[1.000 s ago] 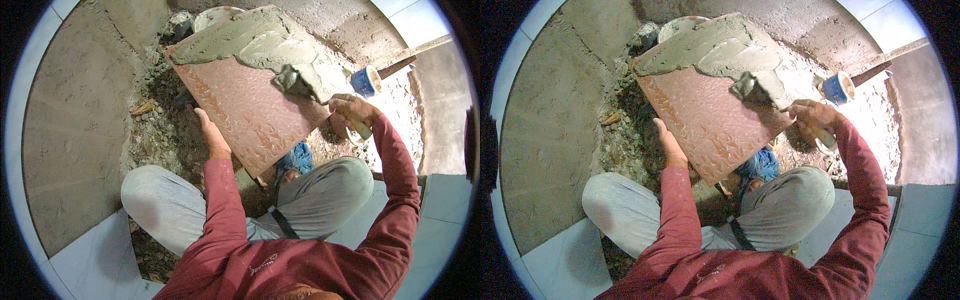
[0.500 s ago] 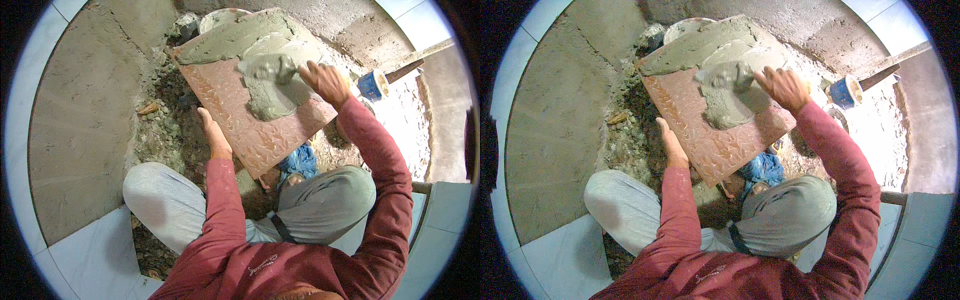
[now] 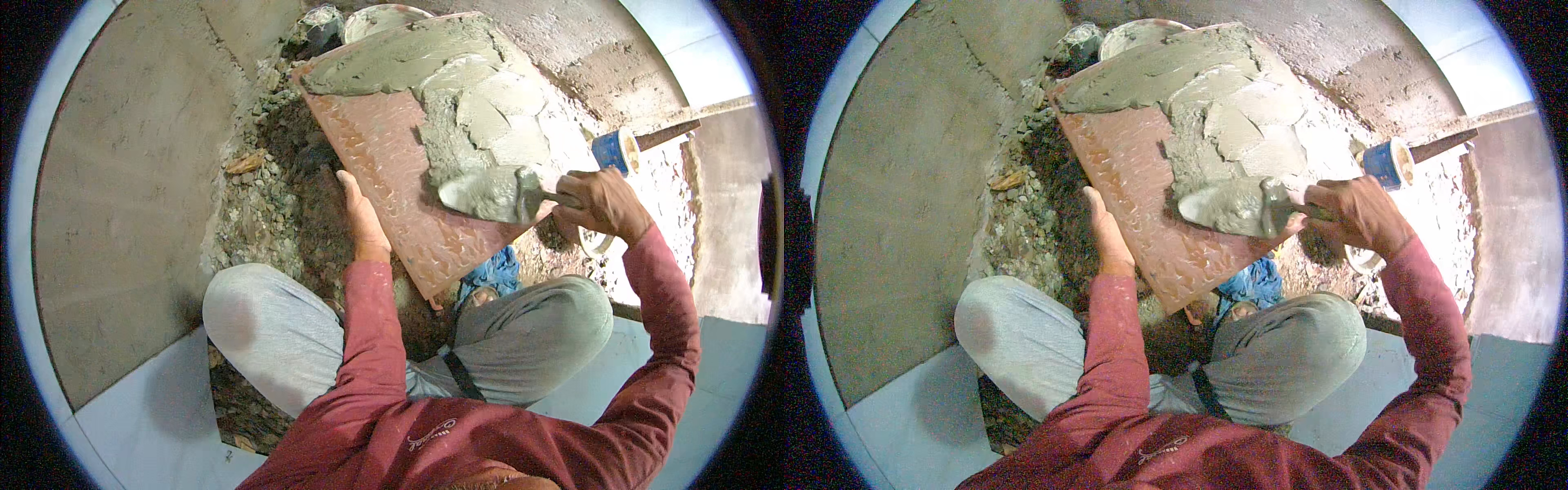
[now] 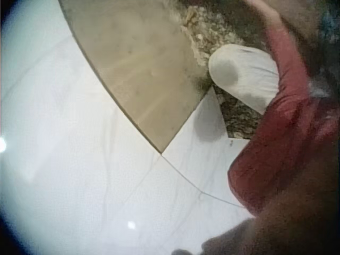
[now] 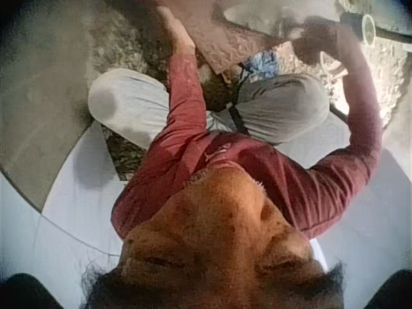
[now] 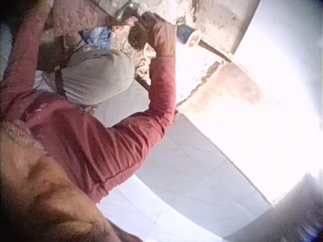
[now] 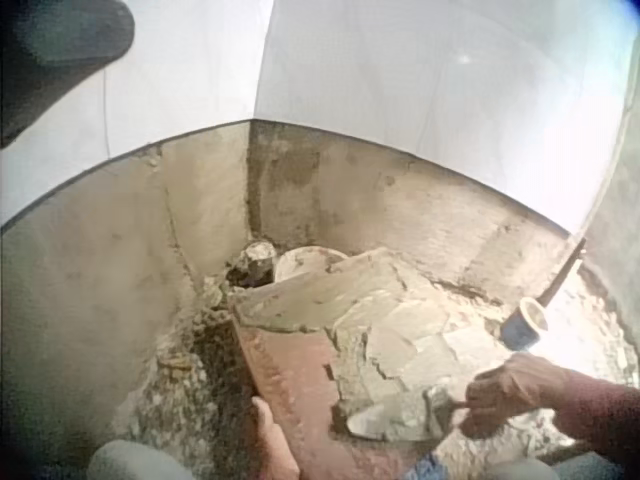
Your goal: The person applies mortar to the back of a tile using a trowel.
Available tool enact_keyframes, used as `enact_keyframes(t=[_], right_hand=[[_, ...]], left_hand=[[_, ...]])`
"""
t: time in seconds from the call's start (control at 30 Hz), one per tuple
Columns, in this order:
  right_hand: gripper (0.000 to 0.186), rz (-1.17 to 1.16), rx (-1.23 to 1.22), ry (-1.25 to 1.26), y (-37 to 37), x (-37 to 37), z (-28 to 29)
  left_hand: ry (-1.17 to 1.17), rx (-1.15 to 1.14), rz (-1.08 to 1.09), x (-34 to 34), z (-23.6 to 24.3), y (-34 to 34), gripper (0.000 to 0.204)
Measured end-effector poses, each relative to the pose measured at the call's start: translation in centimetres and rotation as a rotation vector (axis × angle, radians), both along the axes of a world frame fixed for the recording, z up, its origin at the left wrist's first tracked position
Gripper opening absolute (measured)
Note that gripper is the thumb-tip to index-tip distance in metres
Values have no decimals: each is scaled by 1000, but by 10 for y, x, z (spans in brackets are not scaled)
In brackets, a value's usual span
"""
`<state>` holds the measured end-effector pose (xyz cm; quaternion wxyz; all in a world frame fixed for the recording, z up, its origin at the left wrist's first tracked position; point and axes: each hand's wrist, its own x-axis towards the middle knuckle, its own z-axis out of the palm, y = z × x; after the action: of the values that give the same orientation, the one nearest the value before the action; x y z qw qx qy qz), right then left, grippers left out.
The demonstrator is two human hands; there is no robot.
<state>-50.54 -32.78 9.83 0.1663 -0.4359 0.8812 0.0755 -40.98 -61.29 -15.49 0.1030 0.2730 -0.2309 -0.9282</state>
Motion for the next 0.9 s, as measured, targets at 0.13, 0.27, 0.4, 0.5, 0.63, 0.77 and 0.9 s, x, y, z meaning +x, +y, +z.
enact_keyframes(t=[0.13,0.27,0.4,0.5,0.63,0.77,0.9], right_hand=[[13,274,31,396,12,-19,-24],[12,337,-87,491,-11,-73,-63],[21,199,-174,499,-83,-119,-96],[31,79,-270,340,-125,-135,-87],[31,-345,-215,-261,-153,-158,-82],[29,-390,-115,-401,-159,-149,-68],[35,-291,47,-445,-153,-121,-41]], left_hand=[[106,20,5,-6,-16,3,88],[94,60,-24,-9,-11,7,89],[89,41,-4,-5,-8,1,89],[18,-4,-19,-5,-9,-1,87],[38,15,17,-7,-23,-1,84],[47,30,6,-7,-5,8,83],[82,93,3,-4,-9,5,83]])
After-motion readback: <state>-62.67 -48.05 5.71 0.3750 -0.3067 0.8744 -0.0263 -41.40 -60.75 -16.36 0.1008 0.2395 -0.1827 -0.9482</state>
